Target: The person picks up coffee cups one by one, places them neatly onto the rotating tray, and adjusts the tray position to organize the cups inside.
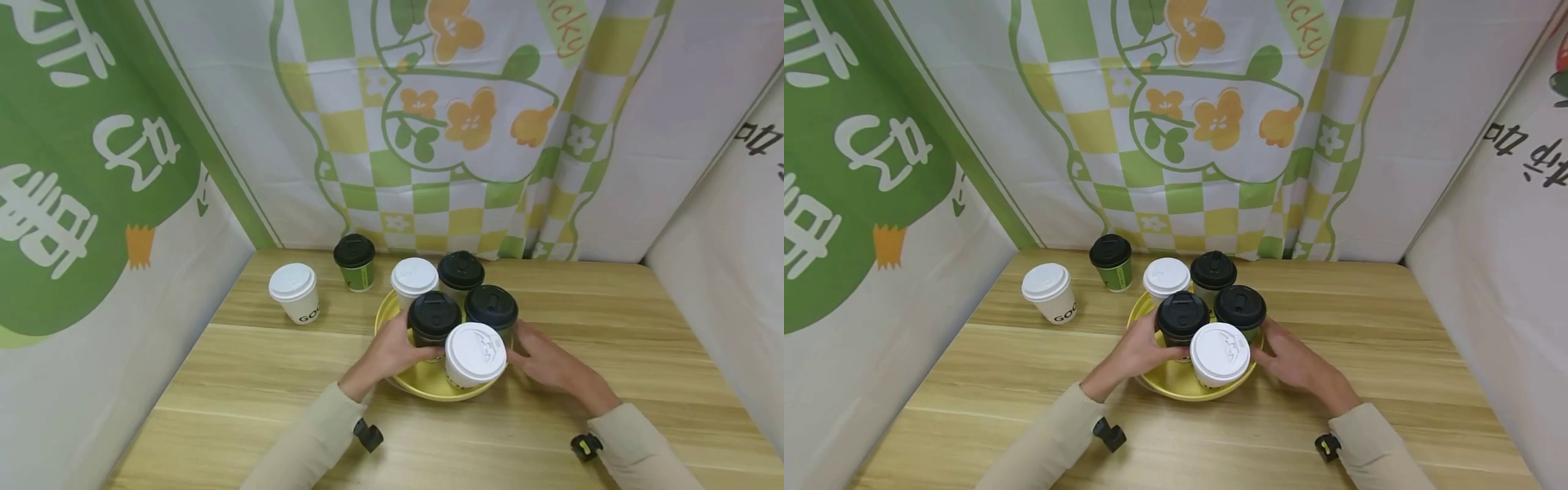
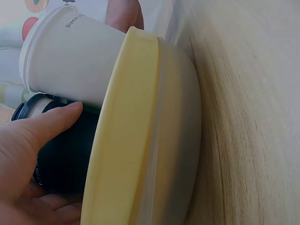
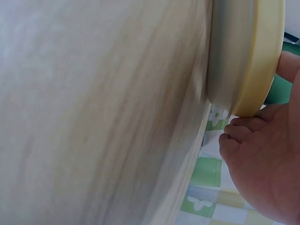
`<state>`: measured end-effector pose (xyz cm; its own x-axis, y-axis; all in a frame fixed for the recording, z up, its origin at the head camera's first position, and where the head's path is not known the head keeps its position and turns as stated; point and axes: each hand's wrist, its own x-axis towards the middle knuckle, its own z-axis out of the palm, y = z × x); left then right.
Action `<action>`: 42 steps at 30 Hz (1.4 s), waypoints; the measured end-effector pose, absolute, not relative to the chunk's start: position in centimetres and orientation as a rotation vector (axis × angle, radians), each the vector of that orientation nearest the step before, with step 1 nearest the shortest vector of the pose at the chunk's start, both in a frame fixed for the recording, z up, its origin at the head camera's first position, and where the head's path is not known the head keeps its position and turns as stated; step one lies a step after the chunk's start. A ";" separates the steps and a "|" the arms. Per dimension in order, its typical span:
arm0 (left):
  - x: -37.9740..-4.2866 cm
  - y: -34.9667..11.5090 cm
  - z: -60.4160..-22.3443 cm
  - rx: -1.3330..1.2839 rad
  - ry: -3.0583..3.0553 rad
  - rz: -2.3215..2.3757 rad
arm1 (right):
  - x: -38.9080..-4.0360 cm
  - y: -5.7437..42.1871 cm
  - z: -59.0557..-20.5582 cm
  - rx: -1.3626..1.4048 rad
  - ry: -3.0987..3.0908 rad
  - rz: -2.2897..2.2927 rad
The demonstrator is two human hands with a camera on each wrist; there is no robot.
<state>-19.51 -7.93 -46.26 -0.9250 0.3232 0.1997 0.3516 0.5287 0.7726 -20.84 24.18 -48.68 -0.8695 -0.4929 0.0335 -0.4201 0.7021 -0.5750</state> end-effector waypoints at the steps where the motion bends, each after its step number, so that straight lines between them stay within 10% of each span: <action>1: -19.6 -7.9 -46.2 -0.603 -2.721 -1.396 | -20.8 24.2 -48.7 -0.743 2.787 -0.887; 25: -19.9 -7.9 -46.5 -0.608 -2.724 -1.505 | -20.4 24.0 -48.8 -0.753 2.837 -0.851; 42: -18.0 -17.2 -43.8 -0.230 -2.825 -1.442 | -18.3 22.5 -48.7 -0.773 2.901 -0.927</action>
